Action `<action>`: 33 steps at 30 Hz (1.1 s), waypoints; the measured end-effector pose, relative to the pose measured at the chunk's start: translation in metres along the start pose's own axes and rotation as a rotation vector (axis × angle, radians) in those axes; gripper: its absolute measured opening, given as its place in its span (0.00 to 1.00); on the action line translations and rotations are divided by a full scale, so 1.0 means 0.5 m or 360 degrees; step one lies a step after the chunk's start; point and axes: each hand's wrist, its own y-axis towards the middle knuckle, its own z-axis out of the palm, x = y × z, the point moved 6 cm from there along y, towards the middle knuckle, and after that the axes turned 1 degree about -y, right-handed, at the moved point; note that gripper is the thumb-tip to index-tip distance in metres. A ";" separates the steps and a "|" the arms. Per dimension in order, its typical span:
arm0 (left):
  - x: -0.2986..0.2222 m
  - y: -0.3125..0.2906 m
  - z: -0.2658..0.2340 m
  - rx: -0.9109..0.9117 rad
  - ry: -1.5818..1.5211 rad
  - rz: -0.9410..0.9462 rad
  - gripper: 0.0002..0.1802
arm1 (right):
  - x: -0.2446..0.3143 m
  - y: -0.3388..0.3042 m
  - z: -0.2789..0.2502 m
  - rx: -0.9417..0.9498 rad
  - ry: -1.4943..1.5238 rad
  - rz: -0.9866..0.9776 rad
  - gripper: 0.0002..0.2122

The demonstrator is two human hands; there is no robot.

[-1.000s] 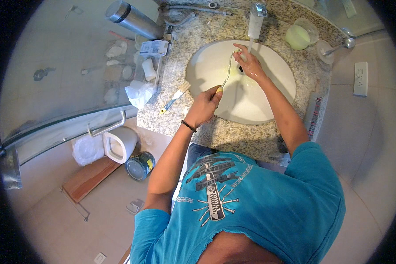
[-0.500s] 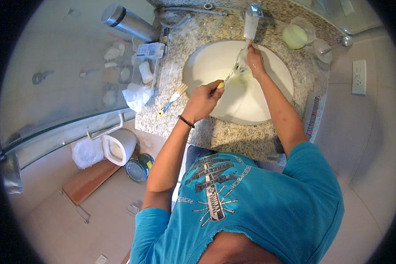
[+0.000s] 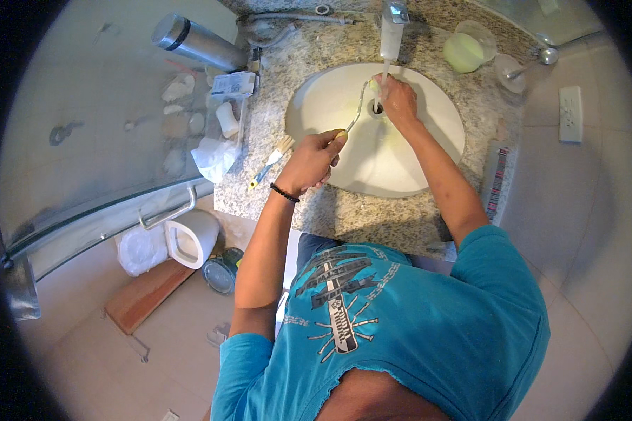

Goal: The person sits on a blue drop cloth and paints a wall section with a small roller using light green paint from a bucket. After finishing the wall, the person moves to a bathroom sink and thoroughly rinses the roller under running water.

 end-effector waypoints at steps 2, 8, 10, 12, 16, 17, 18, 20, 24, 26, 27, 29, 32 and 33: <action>-0.002 0.004 0.000 -0.0022 0.0017 0.0049 0.27 | 0.007 -0.010 0.000 -0.0032 0.0187 0.0099 0.16; 0.000 0.011 -0.007 -0.0058 0.0284 0.0204 0.26 | -0.013 -0.014 0.031 -0.0030 0.0022 -0.0038 0.17; -0.004 0.011 -0.008 -0.0109 0.0426 0.0328 0.25 | -0.040 0.006 0.039 -0.0168 0.0067 0.0015 0.17; -0.012 0.006 -0.009 -0.0190 0.0593 0.0481 0.24 | -0.053 0.032 0.049 -0.0259 -0.0057 0.0019 0.16; -0.032 -0.021 -0.014 -0.0447 0.0862 0.0784 0.21 | -0.093 0.056 0.073 -0.0038 0.0722 0.0616 0.15; -0.031 -0.026 -0.016 -0.0464 0.0933 0.0757 0.21 | -0.098 0.049 0.086 0.0109 0.1237 0.0880 0.15; -0.030 -0.031 -0.018 -0.0480 0.1005 0.0730 0.21 | -0.091 0.046 0.086 0.0163 0.1586 0.0956 0.16; -0.034 -0.045 -0.020 -0.0576 0.1315 0.0762 0.22 | -0.063 0.044 0.078 0.0388 0.2266 0.0933 0.17; -0.016 -0.056 -0.008 -0.0702 0.1914 0.0679 0.28 | -0.028 0.039 0.069 0.0992 0.1787 0.0601 0.19; -0.009 -0.060 0.014 -0.0752 0.2034 0.0868 0.31 | -0.028 0.038 0.081 0.1105 0.1335 0.0563 0.21; -0.001 -0.060 0.026 -0.0758 0.2096 0.0928 0.33 | -0.025 0.041 0.087 0.1141 0.0897 0.0417 0.20; 0.016 -0.059 0.041 -0.0824 0.2044 0.0976 0.35 | 0.004 0.059 0.077 0.0802 0.0352 -0.0028 0.20; 0.058 -0.039 0.061 -0.0685 0.1827 0.0822 0.34 | 0.021 0.062 0.081 0.0704 -0.0026 0.0004 0.21; 0.077 -0.029 0.064 -0.0579 0.1693 0.0685 0.34 | 0.023 0.062 0.081 0.0686 -0.0016 0.0083 0.22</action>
